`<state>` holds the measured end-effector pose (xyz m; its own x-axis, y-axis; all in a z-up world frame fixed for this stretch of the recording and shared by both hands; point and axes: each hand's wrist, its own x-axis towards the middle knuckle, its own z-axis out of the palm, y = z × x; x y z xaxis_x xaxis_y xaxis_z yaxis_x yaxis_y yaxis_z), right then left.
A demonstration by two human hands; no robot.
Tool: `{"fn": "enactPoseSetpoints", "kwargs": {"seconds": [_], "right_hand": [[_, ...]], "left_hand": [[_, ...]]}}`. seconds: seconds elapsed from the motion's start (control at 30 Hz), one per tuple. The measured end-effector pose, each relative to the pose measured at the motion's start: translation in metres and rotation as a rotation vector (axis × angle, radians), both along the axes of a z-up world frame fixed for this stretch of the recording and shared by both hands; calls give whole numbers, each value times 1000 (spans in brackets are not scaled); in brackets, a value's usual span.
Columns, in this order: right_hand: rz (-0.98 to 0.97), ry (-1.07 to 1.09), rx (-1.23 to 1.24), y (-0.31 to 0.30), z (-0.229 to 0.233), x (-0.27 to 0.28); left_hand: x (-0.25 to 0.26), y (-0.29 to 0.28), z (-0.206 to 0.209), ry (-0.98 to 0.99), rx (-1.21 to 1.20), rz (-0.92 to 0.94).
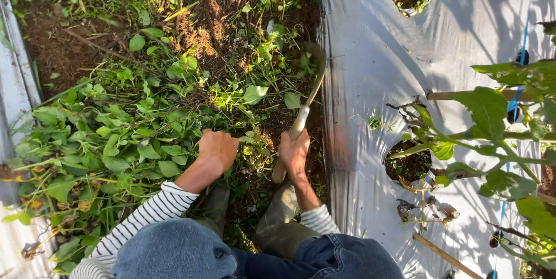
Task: The person uses a sickle to cut weeds growing along the edge of a plastic-covered garden bed. They repeatedly swing the tool to sever the plants and gather the cut vegetation by hand.
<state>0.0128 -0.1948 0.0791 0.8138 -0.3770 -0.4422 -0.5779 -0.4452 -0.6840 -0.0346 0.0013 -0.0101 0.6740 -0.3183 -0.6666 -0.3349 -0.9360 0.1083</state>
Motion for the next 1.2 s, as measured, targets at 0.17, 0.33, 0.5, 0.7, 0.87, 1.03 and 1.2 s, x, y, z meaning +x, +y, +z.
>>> {"fn": "enactPoseSetpoints", "kwargs": {"seconds": [0.17,0.33,0.5,0.7,0.87,1.03,1.2], "right_hand": [[25,-66,-84,-29,13,-10],[-17,-82,-47,-21,23,-6],[-42,-160,-134,-32,9,-11],[50,-56,50,-2,16,-15],[-37,-47,6,-15,33,-3],[11,-78,45,-6,46,10],[-3,32,52,-19,43,-36]], "left_hand": [[-4,9,5,29,27,8],[7,4,29,15,16,-9],[4,7,28,7,5,11],[7,2,44,38,13,-8],[-2,9,27,57,31,1],[3,5,29,40,15,0],[4,15,35,61,22,8]]}}
